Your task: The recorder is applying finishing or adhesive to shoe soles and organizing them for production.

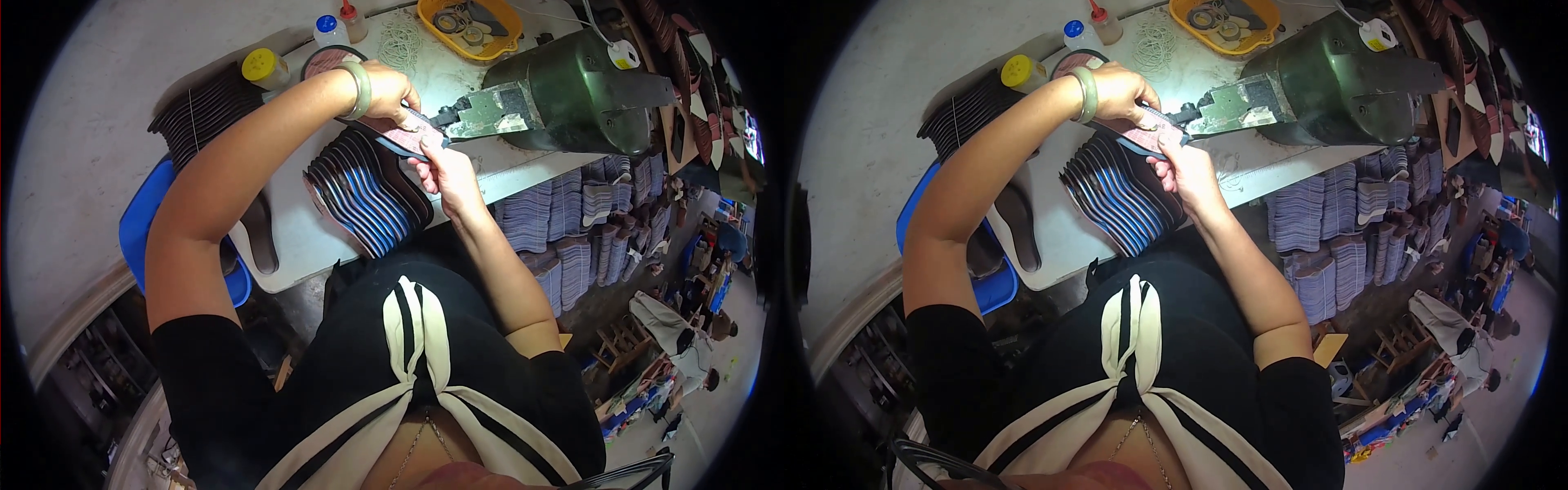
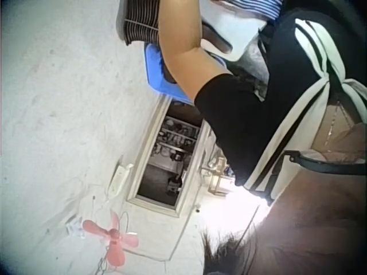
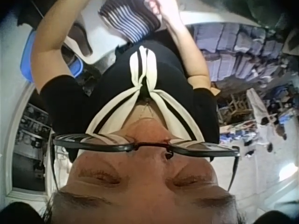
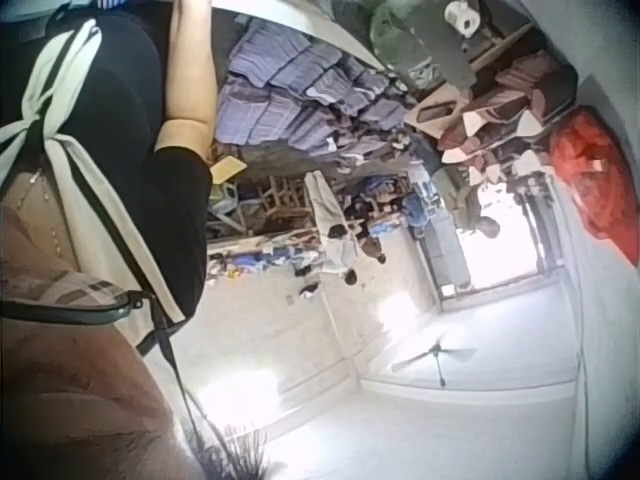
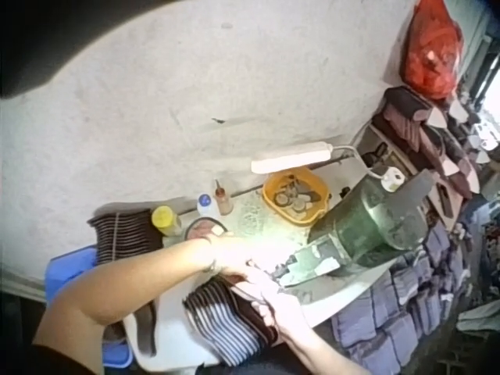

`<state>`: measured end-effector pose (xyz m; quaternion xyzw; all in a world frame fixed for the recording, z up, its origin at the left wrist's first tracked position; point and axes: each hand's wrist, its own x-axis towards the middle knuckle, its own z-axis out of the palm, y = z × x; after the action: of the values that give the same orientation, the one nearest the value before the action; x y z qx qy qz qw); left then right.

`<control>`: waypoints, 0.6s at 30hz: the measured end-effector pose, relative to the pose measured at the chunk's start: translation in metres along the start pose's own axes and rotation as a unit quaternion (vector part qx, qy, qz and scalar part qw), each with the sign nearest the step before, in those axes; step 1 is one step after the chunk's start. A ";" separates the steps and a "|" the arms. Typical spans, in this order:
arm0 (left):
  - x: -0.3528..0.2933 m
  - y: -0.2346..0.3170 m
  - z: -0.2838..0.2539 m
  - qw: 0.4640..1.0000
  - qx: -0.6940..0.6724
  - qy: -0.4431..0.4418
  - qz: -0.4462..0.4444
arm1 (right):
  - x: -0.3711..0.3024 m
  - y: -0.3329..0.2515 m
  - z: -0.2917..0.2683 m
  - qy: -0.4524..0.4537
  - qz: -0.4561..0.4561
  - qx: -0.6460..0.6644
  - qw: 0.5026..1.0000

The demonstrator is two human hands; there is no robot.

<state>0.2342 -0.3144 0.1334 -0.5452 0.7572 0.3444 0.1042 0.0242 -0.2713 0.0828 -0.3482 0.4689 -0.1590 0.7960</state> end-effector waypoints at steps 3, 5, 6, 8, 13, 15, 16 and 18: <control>-0.005 0.001 0.006 0.997 -0.073 0.000 -0.019 | 0.002 -0.001 -0.001 0.026 -0.018 -0.032 0.999; -0.005 0.000 0.017 0.988 -0.149 0.002 -0.043 | 0.005 -0.003 -0.005 0.027 -0.033 -0.051 0.998; -0.005 -0.001 0.024 0.988 -0.150 0.002 -0.044 | 0.005 -0.004 -0.007 0.026 -0.047 -0.072 0.996; -0.007 -0.005 0.037 0.975 -0.219 0.030 -0.022 | 0.003 -0.009 -0.007 0.020 -0.039 -0.084 0.996; -0.017 0.020 0.037 0.969 -0.223 0.015 -0.103 | 0.003 -0.015 -0.026 -0.013 -0.037 -0.134 0.990; -0.021 0.022 0.046 0.967 -0.241 0.048 -0.070 | 0.001 -0.018 -0.028 -0.026 -0.034 -0.141 0.989; -0.022 0.022 0.052 0.962 -0.260 0.082 -0.038 | 0.000 -0.019 -0.028 -0.027 -0.035 -0.140 0.989; -0.018 0.019 0.061 0.960 -0.261 0.076 -0.068 | 0.000 -0.019 -0.027 -0.027 -0.060 -0.153 0.986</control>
<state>0.2105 -0.2588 0.1059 -0.6283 0.6074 0.4800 -0.0763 0.0022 -0.2954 0.0874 -0.4974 0.4440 -0.1238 0.7350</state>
